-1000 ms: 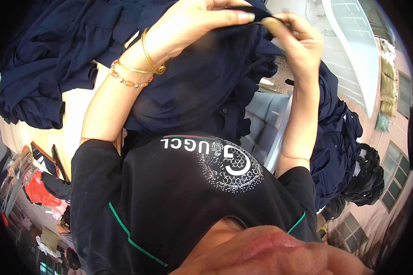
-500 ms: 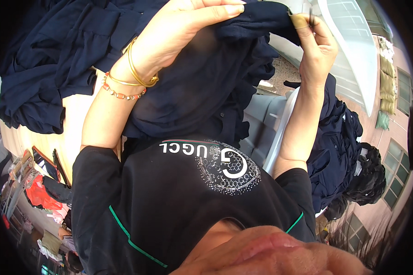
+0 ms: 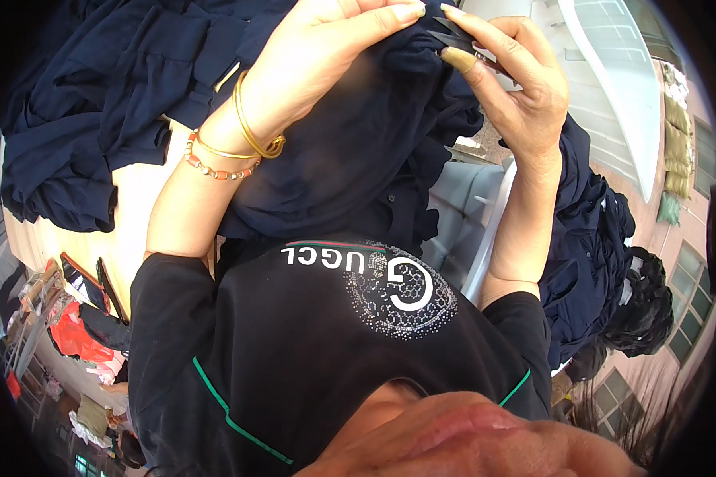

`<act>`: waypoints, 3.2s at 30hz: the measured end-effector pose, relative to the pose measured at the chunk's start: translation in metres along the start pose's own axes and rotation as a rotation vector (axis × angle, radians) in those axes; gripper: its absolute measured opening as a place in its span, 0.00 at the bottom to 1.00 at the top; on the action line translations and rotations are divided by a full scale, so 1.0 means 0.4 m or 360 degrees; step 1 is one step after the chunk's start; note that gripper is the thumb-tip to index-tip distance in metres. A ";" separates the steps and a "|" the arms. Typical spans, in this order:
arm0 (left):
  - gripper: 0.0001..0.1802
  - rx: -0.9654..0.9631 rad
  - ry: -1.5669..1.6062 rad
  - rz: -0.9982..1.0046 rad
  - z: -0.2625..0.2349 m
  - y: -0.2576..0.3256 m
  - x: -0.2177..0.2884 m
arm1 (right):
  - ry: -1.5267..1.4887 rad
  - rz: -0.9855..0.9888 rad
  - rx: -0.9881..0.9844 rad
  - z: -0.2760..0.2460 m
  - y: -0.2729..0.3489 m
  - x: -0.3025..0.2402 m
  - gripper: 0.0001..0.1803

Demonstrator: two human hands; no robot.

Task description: Trimming excess threads from dark blue garments using small scissors.

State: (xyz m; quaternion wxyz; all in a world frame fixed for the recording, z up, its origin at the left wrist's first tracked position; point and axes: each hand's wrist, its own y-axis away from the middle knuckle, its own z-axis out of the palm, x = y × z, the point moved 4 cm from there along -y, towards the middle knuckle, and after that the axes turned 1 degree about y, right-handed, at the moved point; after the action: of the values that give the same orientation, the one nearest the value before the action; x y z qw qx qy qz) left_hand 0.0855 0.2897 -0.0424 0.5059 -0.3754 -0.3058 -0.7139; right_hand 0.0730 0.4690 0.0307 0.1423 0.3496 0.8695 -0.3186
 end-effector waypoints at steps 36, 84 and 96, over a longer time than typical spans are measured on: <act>0.09 0.0369 0.0287 0.0273 -0.060 0.004 0.054 | -0.0461 0.0010 0.0103 0.087 0.027 0.039 0.21; 0.12 0.0189 0.0328 0.0287 -0.054 0.002 0.044 | -0.1742 0.0633 0.0034 0.223 0.025 0.128 0.16; 0.12 0.0387 0.0049 -0.0260 -0.079 0.100 0.021 | -0.1997 0.0015 0.0076 0.270 0.020 0.107 0.15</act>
State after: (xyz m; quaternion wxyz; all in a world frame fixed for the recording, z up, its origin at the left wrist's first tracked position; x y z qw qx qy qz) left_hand 0.1144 0.2476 -0.0498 0.4925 -0.2743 -0.4116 -0.7161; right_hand 0.0509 0.4250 -0.0747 0.6191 0.1031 0.6115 -0.4818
